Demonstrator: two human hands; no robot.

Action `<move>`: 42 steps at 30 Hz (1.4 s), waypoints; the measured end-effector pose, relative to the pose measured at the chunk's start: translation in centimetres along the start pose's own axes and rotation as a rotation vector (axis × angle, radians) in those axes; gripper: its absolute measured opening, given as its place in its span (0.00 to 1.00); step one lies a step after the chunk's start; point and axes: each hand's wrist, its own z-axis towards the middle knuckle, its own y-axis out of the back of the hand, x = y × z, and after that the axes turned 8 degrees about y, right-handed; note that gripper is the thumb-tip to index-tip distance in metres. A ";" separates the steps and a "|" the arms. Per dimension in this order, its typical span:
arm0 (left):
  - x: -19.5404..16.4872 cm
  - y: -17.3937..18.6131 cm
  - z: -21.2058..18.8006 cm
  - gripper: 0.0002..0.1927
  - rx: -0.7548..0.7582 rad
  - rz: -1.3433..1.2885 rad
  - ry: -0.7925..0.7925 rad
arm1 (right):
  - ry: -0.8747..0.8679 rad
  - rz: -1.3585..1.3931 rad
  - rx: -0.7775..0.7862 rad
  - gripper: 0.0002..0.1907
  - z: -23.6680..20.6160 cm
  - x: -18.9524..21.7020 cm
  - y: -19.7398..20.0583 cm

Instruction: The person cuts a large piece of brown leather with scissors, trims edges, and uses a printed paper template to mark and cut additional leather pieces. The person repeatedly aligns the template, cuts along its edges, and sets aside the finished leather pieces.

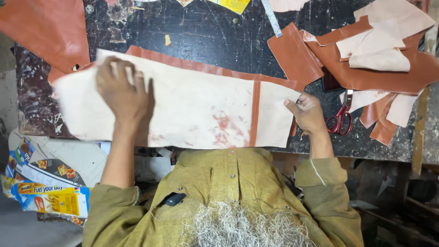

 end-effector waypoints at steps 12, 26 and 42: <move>1.7 -6.3 -0.3 0.35 0.345 0.091 0.049 | -0.024 -0.470 -0.409 0.12 -0.4 -2.9 -0.8; 2.3 -5.5 3.7 0.37 0.368 0.089 0.029 | -0.084 -0.659 -0.482 0.18 0.7 -2.1 -2.2; -16.8 -14.7 -5.5 0.40 0.587 -0.063 -0.591 | -0.082 -0.623 -0.513 0.17 0.7 -1.8 -2.4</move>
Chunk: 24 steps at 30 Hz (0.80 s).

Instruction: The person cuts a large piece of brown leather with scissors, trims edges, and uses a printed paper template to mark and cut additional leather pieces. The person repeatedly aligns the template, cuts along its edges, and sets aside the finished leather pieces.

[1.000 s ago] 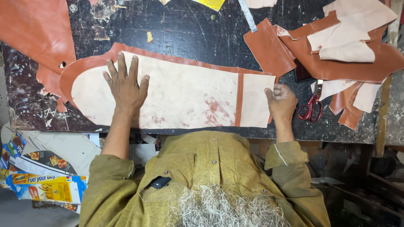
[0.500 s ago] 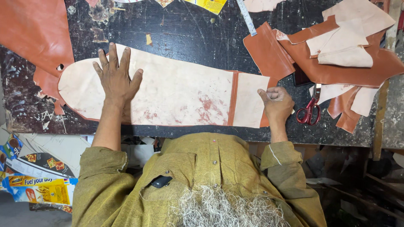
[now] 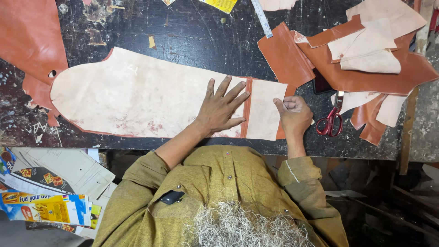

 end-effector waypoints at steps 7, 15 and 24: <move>1.1 -1.1 0.4 0.41 0.009 0.022 -0.031 | 0.024 -0.049 -0.014 0.18 0.1 0.0 0.1; 1.4 -0.8 0.7 0.42 0.017 0.023 -0.039 | 0.042 -0.022 -0.011 0.18 0.4 -0.4 0.0; 0.6 -0.9 0.8 0.45 0.079 0.039 0.008 | 0.036 -0.018 0.040 0.18 0.9 -1.2 0.4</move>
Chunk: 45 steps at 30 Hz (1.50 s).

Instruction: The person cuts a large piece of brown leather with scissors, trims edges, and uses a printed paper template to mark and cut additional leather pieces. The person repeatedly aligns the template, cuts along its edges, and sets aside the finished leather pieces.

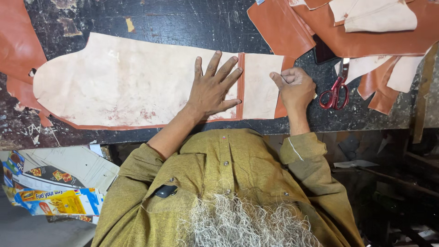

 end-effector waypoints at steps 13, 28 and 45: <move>-0.6 0.0 -0.5 0.48 -0.039 -0.003 -0.002 | -0.020 -0.030 -0.017 0.19 0.0 0.4 0.0; -2.1 1.8 -0.3 0.50 0.029 0.054 0.063 | 0.591 -0.382 -0.051 0.37 -3.6 7.2 2.6; -2.8 4.2 -0.2 0.50 0.000 -0.053 0.064 | 0.443 -0.514 0.235 0.47 -2.8 1.6 -1.4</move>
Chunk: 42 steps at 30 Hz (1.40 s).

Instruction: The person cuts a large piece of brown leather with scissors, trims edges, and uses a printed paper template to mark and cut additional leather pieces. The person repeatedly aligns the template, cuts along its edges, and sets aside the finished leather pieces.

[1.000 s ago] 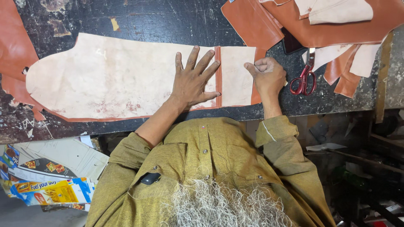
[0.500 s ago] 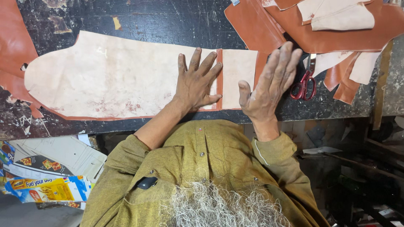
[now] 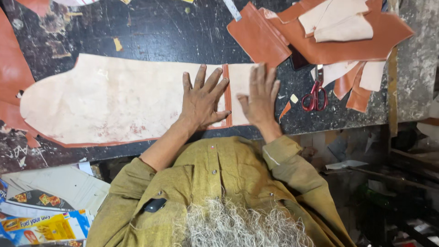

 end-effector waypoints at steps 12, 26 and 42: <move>0.0 -0.7 -0.4 0.50 0.046 0.077 -0.010 | -0.024 0.067 -0.161 0.31 8.3 -6.6 5.1; -0.3 -0.2 -0.8 0.50 0.068 0.097 0.023 | -0.164 -0.212 -0.312 0.13 14.6 -4.8 8.0; -2.3 -1.9 0.2 0.48 0.011 0.177 -0.085 | -0.362 -0.177 -0.380 0.20 -9.1 -9.2 8.6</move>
